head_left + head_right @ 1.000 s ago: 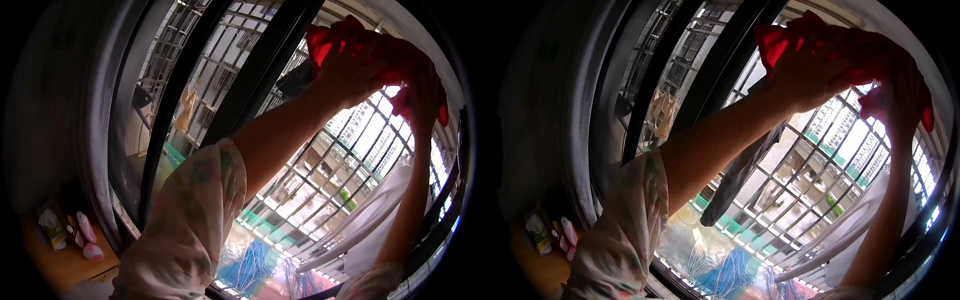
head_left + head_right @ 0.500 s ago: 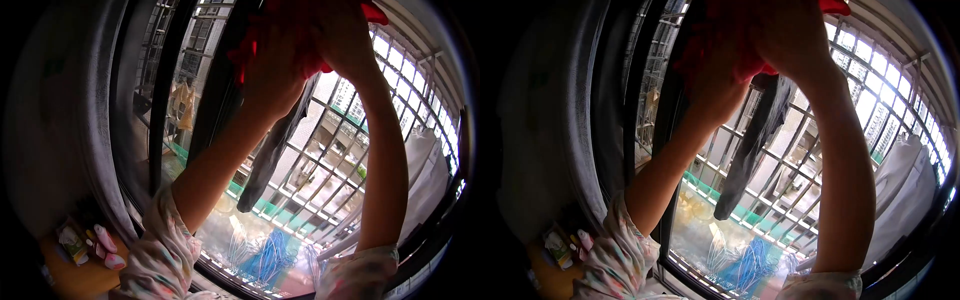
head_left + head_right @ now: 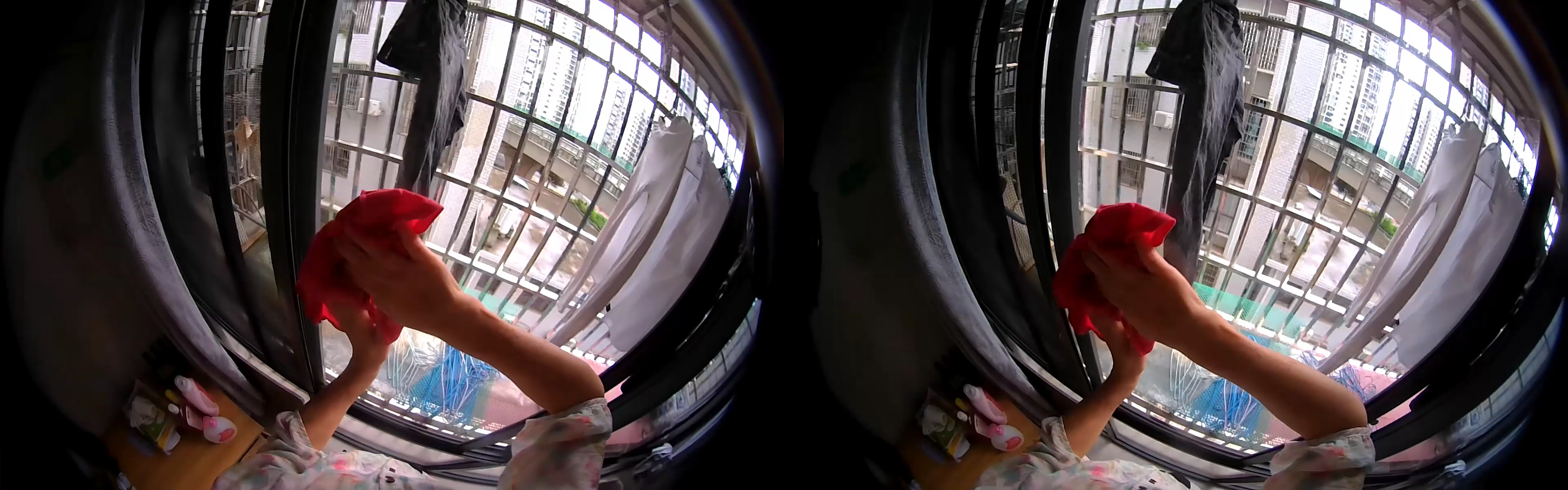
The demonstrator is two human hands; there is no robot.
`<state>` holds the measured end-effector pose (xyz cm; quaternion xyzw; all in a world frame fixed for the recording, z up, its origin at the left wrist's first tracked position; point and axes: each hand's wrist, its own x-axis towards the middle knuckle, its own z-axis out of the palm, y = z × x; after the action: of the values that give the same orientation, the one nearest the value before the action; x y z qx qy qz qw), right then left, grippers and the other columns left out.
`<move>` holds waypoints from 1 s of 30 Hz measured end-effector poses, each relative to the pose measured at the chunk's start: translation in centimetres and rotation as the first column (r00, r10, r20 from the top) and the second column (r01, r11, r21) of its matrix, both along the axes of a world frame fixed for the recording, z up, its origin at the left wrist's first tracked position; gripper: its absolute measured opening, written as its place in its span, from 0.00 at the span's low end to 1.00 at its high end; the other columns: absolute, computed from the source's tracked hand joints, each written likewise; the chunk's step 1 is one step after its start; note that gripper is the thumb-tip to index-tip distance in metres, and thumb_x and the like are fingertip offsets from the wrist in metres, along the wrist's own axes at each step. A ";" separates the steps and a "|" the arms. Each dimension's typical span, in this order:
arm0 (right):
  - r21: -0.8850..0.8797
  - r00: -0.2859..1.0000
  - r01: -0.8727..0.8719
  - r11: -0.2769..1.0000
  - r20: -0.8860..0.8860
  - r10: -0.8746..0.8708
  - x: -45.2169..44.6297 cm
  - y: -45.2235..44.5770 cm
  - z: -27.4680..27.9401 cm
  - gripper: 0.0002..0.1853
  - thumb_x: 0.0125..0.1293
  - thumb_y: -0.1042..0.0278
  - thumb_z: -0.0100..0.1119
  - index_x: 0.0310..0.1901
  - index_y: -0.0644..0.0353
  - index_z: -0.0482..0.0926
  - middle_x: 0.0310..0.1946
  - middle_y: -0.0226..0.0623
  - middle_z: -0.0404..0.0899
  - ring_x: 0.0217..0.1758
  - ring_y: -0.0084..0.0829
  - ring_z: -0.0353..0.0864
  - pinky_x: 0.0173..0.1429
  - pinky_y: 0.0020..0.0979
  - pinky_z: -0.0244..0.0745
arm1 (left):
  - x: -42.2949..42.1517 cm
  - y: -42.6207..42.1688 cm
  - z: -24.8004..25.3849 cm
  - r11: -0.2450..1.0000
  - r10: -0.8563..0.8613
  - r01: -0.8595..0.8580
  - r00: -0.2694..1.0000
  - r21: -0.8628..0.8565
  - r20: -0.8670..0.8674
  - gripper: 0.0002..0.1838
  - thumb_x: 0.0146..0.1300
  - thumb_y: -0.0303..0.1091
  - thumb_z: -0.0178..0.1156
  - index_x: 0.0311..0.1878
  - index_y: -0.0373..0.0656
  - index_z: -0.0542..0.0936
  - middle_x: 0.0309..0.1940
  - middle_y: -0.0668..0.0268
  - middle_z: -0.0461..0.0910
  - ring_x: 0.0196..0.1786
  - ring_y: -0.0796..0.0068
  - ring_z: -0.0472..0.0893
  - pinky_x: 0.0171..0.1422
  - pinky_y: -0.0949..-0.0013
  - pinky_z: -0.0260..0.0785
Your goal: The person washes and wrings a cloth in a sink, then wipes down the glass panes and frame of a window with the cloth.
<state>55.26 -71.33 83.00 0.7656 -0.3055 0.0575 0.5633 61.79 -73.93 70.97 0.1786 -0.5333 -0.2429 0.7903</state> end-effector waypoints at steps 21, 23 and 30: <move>-0.506 0.799 0.217 0.835 0.583 0.146 -15.9 15.2 15.1 0.36 0.65 0.50 0.53 0.67 0.64 0.54 0.68 0.54 0.54 0.71 0.50 0.53 0.72 0.46 0.47 | -9.3 6.3 26.1 0.573 0.349 0.059 0.885 -0.817 0.308 0.15 0.54 0.40 0.59 0.45 0.52 0.79 0.52 0.76 0.75 0.64 0.65 0.66 0.56 0.57 0.70; -0.588 0.921 0.283 0.758 0.388 -0.043 -14.1 13.0 19.1 0.31 0.63 0.51 0.52 0.64 0.58 0.63 0.69 0.56 0.52 0.71 0.62 0.48 0.69 0.57 0.45 | -6.5 3.4 27.7 0.606 0.391 -0.124 0.906 -0.786 0.159 0.15 0.57 0.41 0.58 0.48 0.51 0.79 0.56 0.73 0.74 0.64 0.61 0.67 0.57 0.53 0.68; -0.520 0.969 -0.019 0.854 0.200 0.143 -1.4 1.1 23.9 0.26 0.48 0.60 0.58 0.52 0.54 0.77 0.65 0.46 0.62 0.69 0.54 0.55 0.63 0.67 0.47 | 2.0 -4.6 24.9 0.510 0.807 -0.484 0.554 -0.711 0.202 0.24 0.67 0.41 0.46 0.64 0.41 0.67 0.66 0.48 0.60 0.69 0.40 0.57 0.70 0.44 0.50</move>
<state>53.91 -70.27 106.85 0.5878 -0.3098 0.2492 0.7046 63.80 -78.48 95.86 0.1800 -0.6554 0.3172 0.6614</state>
